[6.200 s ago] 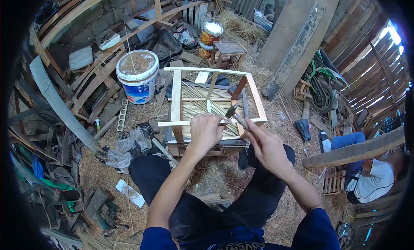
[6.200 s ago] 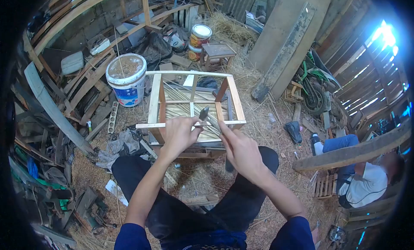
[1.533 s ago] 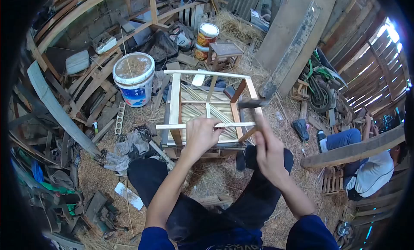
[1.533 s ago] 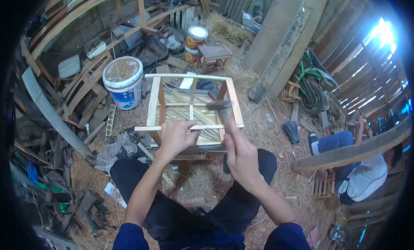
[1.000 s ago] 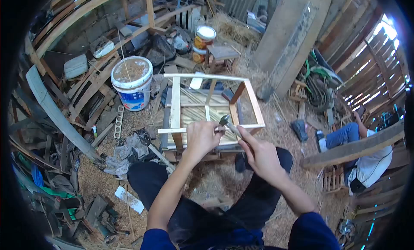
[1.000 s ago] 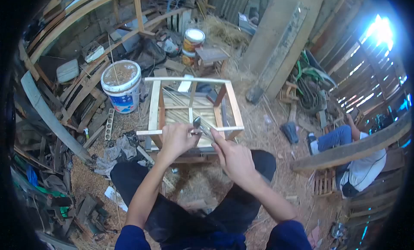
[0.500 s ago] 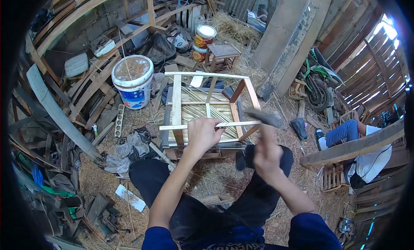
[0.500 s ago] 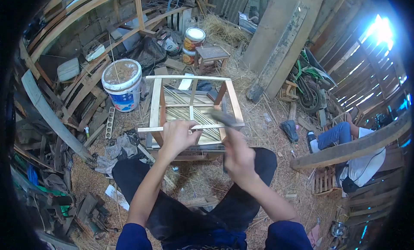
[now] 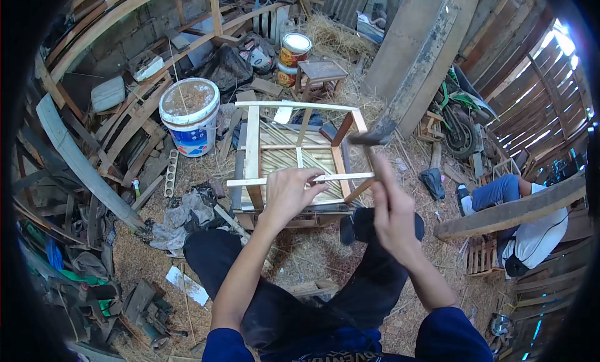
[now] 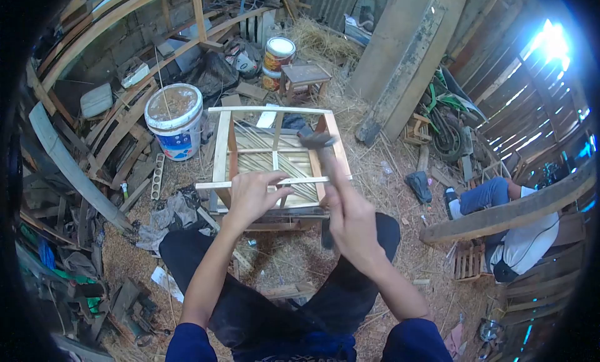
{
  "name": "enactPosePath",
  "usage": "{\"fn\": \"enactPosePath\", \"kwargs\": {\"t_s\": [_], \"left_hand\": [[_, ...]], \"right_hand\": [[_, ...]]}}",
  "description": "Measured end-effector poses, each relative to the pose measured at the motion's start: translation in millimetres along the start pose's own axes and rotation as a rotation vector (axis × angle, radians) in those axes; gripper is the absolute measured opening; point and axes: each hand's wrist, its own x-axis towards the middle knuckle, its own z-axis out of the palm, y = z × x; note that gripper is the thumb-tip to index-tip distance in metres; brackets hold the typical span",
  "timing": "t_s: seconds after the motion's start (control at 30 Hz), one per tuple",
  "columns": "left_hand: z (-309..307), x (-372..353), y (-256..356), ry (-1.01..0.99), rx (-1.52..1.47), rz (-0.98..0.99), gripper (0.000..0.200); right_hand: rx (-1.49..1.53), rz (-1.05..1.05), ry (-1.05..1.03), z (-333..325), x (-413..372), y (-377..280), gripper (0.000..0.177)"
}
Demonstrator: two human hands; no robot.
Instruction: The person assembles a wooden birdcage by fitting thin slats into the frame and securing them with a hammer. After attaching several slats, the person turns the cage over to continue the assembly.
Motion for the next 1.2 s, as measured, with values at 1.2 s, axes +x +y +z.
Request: {"fn": "enactPosePath", "kwargs": {"t_s": [1.2], "left_hand": [[-1.9,3.8,0.4,-0.027,0.024,0.025,0.029]], "right_hand": [[-0.049,0.060,-0.158,4.9,-6.5,8.4,0.049]]}}
